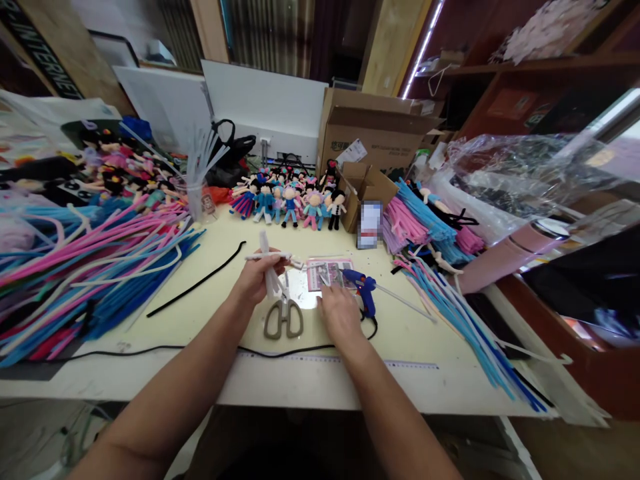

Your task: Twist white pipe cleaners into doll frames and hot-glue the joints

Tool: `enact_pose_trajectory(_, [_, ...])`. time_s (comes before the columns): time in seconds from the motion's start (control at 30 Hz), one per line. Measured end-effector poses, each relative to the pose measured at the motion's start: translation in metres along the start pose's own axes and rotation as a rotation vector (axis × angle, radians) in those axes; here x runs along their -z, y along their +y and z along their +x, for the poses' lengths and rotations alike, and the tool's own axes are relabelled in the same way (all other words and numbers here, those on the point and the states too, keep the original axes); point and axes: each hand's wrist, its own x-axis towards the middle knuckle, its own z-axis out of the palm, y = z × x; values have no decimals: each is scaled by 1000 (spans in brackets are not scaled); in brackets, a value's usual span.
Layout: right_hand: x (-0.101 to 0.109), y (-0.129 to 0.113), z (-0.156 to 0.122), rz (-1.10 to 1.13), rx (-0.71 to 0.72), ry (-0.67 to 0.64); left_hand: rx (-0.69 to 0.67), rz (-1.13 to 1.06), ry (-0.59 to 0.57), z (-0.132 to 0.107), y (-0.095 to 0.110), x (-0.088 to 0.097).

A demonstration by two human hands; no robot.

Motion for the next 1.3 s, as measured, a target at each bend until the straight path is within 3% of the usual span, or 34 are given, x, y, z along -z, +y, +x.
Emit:
enact_pose_trajectory(0.1, [2,11,4,-92,-77,-87,8,-3,-2,0,0,-1])
enact_pose_trajectory(0.27, [-5,15,7,-80,-94,-98,34,6,-16,-1,-2,-1])
enact_pose_trajectory(0.43, [-5,23,10,209,-53,-82,55,15,1,1,-3,2])
enact_pose_trajectory(0.57, [14,30,17,475,96,44,57,41,11,2,-3,3])
enact_pose_trajectory(0.67, [29,27,24,600,152,69,57,68,18,3,-4,4])
enact_pose_trajectory(0.77, [30,19,29,549,174,89,58,100,22,3,-5,4])
enact_pose_trajectory(1.03, [2,8,27,190,213,298,84,164,55,3,-6,0])
enact_pose_trajectory(1.3, [6,7,27,128,190,274,85,238,28,5,-12,2])
